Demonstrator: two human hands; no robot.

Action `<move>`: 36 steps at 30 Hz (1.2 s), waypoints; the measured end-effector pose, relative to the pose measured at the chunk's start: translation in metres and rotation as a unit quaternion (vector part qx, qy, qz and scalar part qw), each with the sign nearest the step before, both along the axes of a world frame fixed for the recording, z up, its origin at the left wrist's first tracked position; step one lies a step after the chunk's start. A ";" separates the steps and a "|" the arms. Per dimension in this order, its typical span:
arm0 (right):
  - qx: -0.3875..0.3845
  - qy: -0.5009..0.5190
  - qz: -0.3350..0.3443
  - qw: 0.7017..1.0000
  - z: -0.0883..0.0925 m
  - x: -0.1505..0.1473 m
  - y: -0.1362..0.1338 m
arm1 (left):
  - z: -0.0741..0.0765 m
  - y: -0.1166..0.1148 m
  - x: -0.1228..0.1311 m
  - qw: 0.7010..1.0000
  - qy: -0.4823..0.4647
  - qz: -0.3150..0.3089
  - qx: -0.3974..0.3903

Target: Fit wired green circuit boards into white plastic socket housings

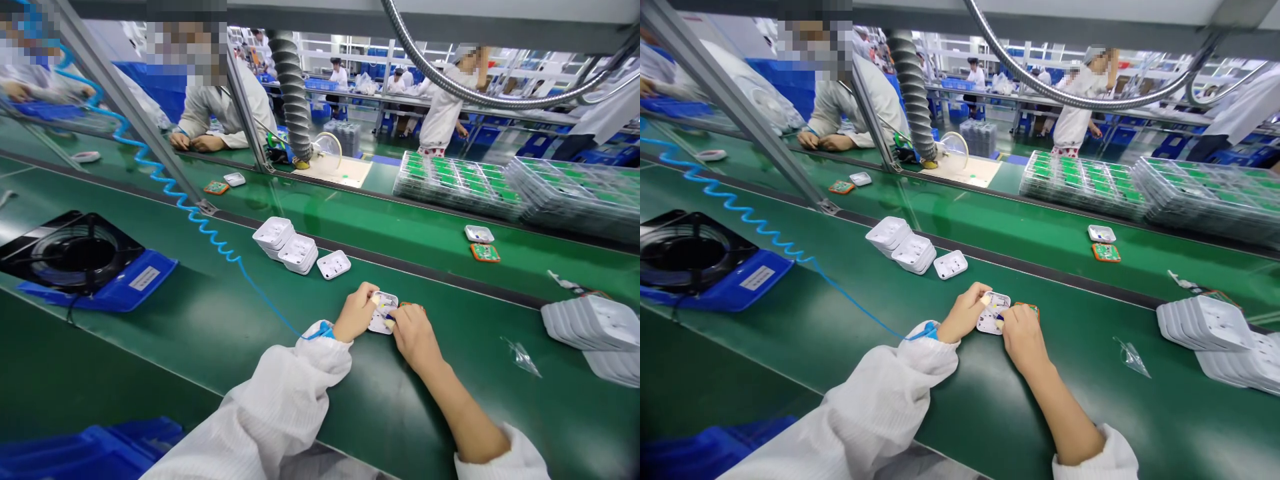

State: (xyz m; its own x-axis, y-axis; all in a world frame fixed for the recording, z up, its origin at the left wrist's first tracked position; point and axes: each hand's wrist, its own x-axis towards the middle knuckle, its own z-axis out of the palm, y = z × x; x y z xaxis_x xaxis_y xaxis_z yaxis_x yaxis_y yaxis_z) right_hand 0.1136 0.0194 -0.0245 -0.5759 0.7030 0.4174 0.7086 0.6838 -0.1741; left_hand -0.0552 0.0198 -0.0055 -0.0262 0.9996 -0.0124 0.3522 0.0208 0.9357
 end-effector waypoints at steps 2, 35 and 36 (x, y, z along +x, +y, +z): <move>0.008 -0.011 0.021 1.000 0.001 -0.001 -0.001 | 0.001 0.000 0.000 1.000 0.012 -0.004 0.003; -0.248 0.058 0.023 0.967 0.022 0.008 0.007 | 0.010 -0.003 -0.004 0.984 0.001 -0.174 0.039; -0.256 0.053 0.014 0.965 0.022 0.008 0.007 | 0.010 -0.003 -0.004 0.982 0.006 -0.182 0.044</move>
